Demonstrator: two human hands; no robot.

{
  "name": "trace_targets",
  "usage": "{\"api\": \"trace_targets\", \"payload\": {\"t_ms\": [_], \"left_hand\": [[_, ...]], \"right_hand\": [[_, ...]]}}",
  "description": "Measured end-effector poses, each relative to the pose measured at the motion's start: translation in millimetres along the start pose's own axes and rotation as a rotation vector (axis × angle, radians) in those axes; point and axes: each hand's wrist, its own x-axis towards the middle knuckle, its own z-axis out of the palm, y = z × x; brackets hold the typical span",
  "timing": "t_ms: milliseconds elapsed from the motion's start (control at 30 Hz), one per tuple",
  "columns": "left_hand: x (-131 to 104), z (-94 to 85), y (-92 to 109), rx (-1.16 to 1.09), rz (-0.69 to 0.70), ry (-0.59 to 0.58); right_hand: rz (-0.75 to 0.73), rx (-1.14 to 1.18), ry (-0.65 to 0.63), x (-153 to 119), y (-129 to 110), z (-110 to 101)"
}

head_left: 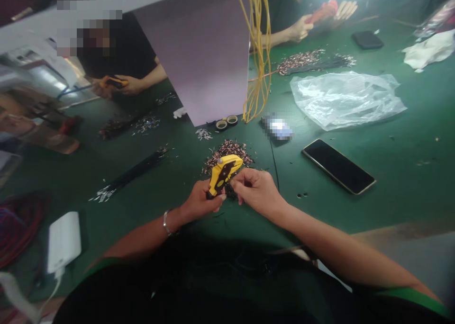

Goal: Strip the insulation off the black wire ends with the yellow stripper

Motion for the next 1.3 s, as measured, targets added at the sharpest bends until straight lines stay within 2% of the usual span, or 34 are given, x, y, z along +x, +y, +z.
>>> {"api": "trace_targets", "payload": {"t_ms": [133, 233, 367, 533, 800, 1133, 1300], "left_hand": [[1.0, 0.2, -6.3, -0.116, -0.037, 0.028], [3.1, 0.0, -8.7, -0.253, -0.050, 0.007], [6.1, -1.7, -6.0, -0.465, -0.053, -0.047], [10.1, -7.8, -1.0, -0.659, -0.059, -0.175], [12.9, -16.9, -0.6, -0.748, -0.066, -0.325], [13.7, -20.0, -3.5, -0.749, -0.067, -0.391], [15.4, -22.6, 0.0, -0.761, -0.086, -0.401]], "right_hand": [[-0.020, 0.052, -0.021, 0.7, -0.4, -0.1], [-0.022, 0.097, -0.030, 1.8, 1.2, -0.7], [-0.044, 0.118, -0.001, 5.0, 7.5, -3.7], [-0.117, 0.129, 0.066, 9.8, 10.8, -11.4], [-0.100, 0.259, 0.044, 13.2, 7.1, -20.1], [-0.085, 0.395, 0.008, 14.8, 5.7, -23.5], [-0.037, 0.409, 0.054, 15.0, 5.8, -23.7]]}}
